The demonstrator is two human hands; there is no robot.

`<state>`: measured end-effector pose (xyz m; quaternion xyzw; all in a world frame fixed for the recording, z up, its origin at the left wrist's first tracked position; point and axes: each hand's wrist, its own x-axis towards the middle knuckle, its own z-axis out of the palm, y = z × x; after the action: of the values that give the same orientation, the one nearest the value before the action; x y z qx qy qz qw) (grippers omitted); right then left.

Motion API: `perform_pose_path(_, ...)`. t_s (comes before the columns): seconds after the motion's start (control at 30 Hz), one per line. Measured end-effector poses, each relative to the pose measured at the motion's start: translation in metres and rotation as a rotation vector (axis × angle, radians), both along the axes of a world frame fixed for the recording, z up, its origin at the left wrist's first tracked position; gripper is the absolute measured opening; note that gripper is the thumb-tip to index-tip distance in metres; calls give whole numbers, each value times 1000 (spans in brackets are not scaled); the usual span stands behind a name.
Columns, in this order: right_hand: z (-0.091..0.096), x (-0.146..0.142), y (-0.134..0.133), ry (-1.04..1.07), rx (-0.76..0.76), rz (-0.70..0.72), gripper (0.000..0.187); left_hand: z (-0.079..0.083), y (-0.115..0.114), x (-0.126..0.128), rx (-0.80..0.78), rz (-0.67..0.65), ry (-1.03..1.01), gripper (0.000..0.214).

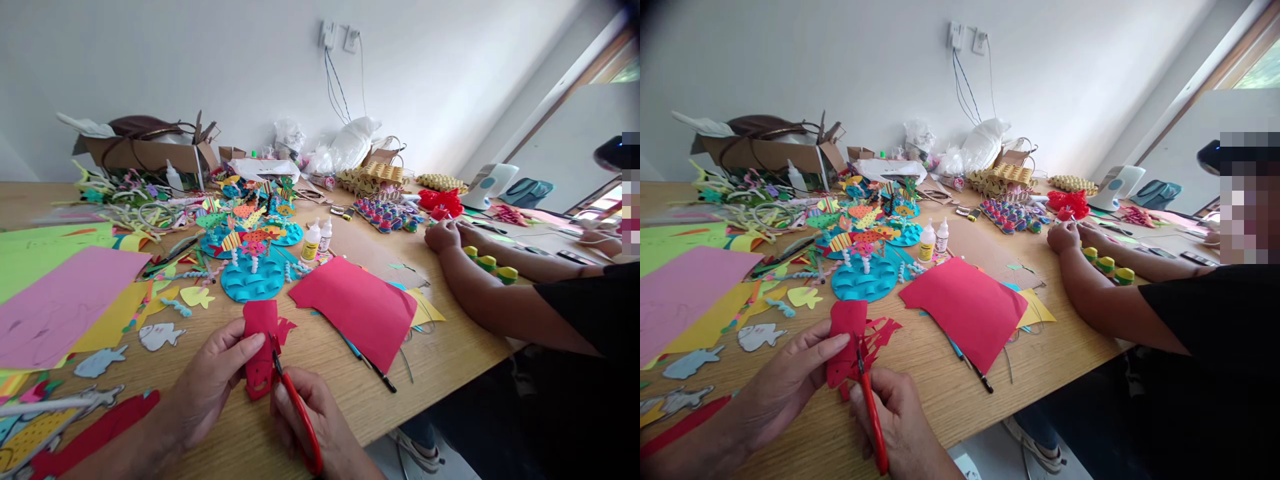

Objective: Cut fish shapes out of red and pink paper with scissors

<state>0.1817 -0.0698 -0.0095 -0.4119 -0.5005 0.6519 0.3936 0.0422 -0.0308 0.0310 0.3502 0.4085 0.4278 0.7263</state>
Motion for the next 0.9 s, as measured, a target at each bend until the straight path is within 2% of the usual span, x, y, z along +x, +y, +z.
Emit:
perform_pose_path(0.27,5,1,0,-18,50,11,54,-1,-2,1,17,-6,-1,10)
perform_pose_path(0.9,1,3,1,-62,-3,10,57,1,1,0,21,-39,25,17)
